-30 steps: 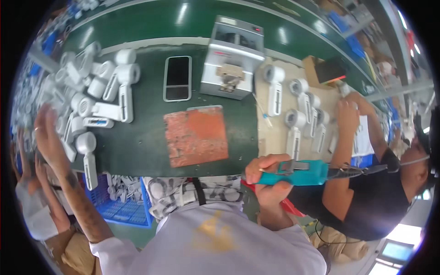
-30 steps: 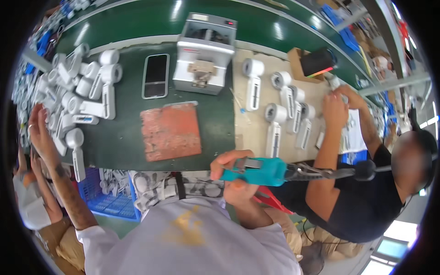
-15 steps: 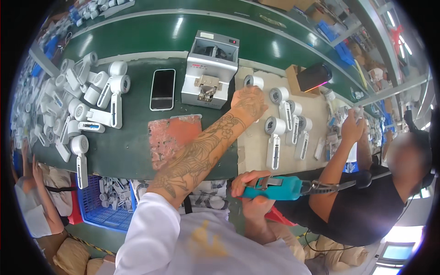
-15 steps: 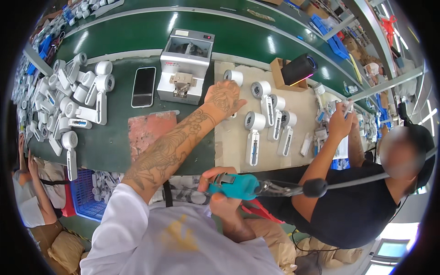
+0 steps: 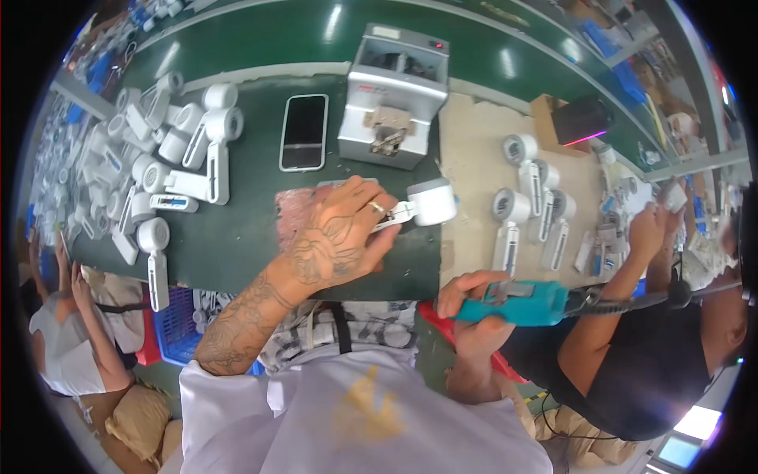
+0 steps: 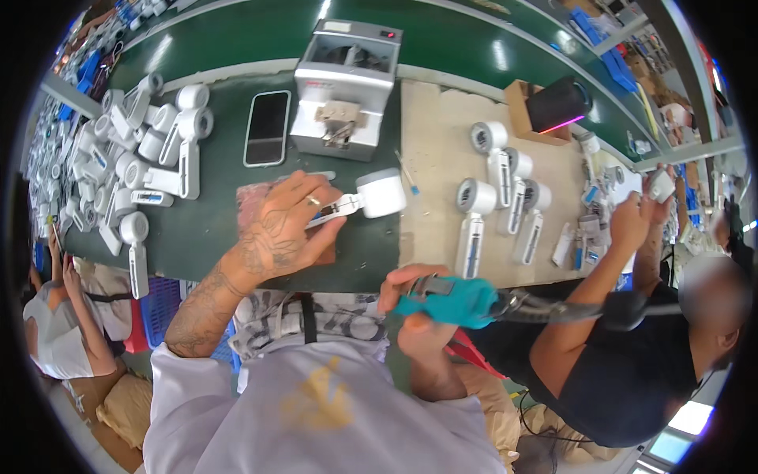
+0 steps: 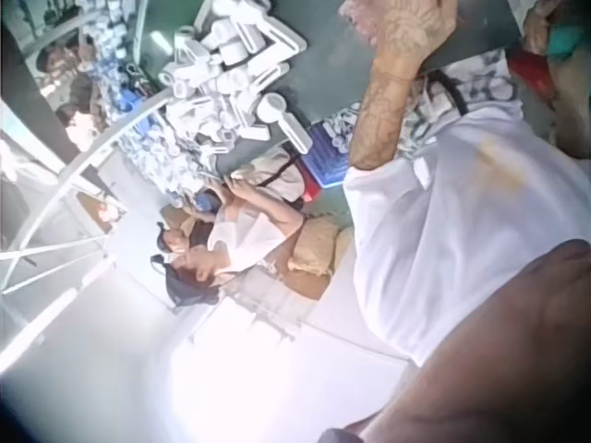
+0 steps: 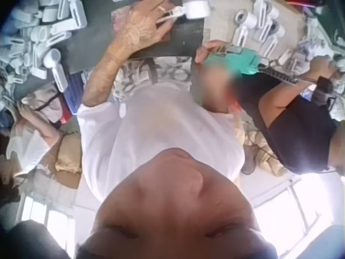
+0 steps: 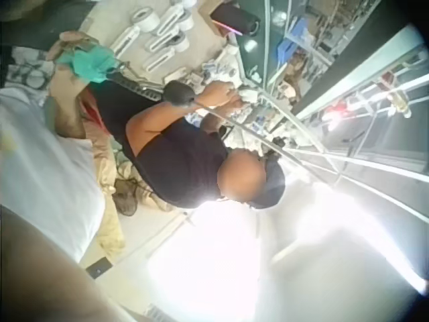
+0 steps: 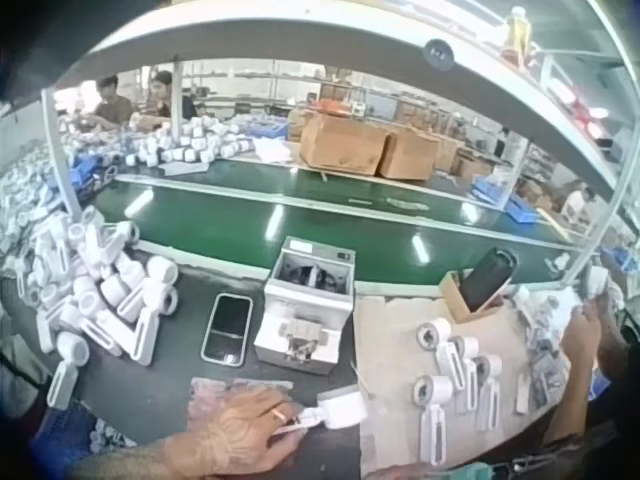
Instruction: Assembling small handheld fans by joining plastic housing parts and using an electric screwdriver to secure them.
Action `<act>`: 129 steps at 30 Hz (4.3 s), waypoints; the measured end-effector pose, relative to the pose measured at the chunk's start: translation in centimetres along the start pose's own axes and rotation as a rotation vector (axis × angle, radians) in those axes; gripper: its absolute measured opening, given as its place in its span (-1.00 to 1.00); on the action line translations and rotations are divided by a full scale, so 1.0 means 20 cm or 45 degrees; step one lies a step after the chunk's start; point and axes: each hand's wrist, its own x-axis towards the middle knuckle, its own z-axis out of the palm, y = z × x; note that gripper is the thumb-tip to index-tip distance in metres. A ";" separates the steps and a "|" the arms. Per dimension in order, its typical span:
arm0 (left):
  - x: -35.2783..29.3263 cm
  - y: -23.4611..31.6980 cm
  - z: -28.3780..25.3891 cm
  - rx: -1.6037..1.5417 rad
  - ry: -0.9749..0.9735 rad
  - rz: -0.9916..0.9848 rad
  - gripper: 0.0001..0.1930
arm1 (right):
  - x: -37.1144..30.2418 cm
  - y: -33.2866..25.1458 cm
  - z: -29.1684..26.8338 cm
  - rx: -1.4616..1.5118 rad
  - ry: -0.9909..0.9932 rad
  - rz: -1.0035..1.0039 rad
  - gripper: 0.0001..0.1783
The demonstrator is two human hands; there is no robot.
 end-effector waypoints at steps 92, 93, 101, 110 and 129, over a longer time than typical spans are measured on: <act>-0.41 0.32 0.09 -2.498 0.700 -1.362 -0.55 | 0.14 0.15 0.21 -0.938 -0.144 -0.503 -0.30; -0.42 0.31 0.11 -2.635 0.732 -1.349 -0.54 | 0.09 0.12 0.26 -1.141 -0.394 -0.346 -0.28; -0.44 0.23 0.05 -2.914 0.737 -1.427 -0.54 | -0.02 0.22 0.41 -1.464 -0.520 -0.445 -0.26; -0.42 0.21 0.06 -2.977 0.736 -1.295 -0.56 | -0.03 0.16 0.42 -0.870 -0.339 -0.515 -0.25; -0.46 0.19 0.06 -2.837 0.670 -1.334 -0.48 | 0.10 0.10 0.41 -1.520 -0.812 -0.642 -0.63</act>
